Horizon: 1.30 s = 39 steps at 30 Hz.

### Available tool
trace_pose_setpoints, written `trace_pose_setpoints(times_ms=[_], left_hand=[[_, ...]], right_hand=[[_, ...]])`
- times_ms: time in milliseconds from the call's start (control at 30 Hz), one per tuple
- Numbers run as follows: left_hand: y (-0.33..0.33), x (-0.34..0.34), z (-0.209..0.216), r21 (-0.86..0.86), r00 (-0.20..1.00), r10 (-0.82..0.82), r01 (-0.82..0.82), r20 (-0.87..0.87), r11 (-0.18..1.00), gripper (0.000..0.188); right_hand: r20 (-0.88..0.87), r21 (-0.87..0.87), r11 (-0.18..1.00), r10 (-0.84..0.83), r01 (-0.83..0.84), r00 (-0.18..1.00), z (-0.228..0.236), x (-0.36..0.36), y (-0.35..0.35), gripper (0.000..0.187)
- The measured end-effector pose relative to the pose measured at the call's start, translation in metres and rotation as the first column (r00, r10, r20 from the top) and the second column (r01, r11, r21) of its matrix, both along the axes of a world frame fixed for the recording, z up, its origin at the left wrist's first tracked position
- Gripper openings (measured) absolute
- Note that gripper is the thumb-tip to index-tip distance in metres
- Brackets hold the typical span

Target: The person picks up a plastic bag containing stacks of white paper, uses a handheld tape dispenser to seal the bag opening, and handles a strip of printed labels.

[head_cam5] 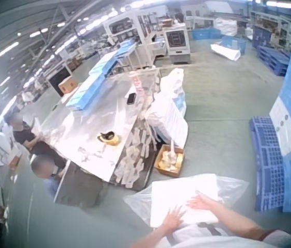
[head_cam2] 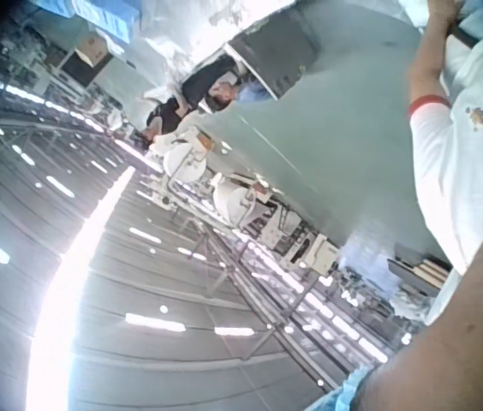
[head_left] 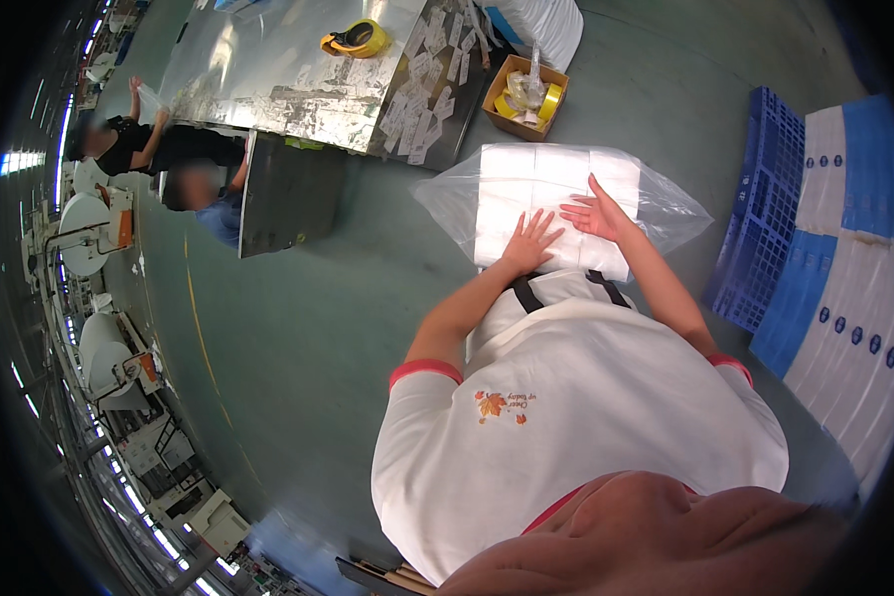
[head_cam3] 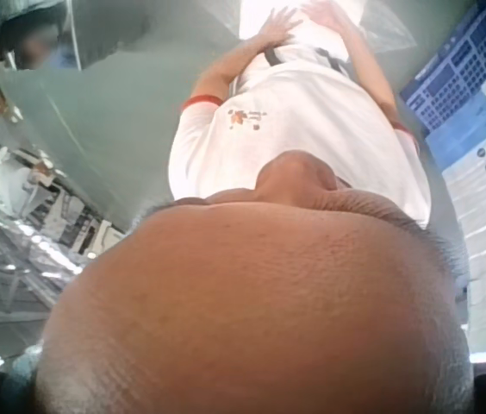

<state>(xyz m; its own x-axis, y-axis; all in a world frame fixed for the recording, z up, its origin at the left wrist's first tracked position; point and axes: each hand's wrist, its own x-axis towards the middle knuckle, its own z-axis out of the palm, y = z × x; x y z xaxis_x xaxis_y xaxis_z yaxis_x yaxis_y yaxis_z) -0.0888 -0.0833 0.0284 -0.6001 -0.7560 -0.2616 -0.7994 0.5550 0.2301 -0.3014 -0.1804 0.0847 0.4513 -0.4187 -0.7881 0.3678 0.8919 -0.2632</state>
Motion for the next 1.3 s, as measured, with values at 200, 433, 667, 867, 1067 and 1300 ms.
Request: trace_pose_setpoints(times_ms=[200, 433, 667, 867, 1067, 1300], left_hand=[[-0.044, 0.018, -0.049, -0.111, 0.987, 0.107, -0.093, 0.122, 0.989, 0.069], [-0.060, 0.007, -0.026, 0.039, 0.984, 0.099, -0.105, 0.146, 0.994, 0.071], [-0.071, 0.021, -0.011, 0.124, 0.991, -0.001, -0.015, 0.130, 0.992, 0.074], [-0.150, 0.104, 0.117, 0.884, 0.956, 0.117, 0.196, -0.268, 0.425, 0.044], [-0.397, 0.346, 0.030, 0.771, -0.135, 0.909, -0.587, -0.394, 0.247, 0.069], [-0.493, 0.376, 0.035, 0.400, -0.116, 0.967, -0.916, -0.228, -0.016, 0.088]], right_hand=[[-0.135, -0.115, 0.992, -0.070, 0.054, 0.988, -0.032, 0.010, 0.060, 0.037], [-0.314, -0.158, 0.976, 0.092, -0.147, 0.945, -0.108, 0.016, 0.100, 0.050], [-0.436, -0.264, 0.953, 0.018, -0.148, 0.900, -0.122, 0.034, 0.108, 0.056], [-0.522, -0.259, 0.965, -0.115, -0.029, 0.845, -0.127, 0.052, 0.101, 0.051], [-0.593, -0.232, 0.973, -0.131, -0.012, 0.795, -0.128, 0.047, 0.098, 0.057], [-0.712, 0.011, 0.983, 0.135, -0.181, 0.689, -0.106, 0.078, 0.108, 0.051]])
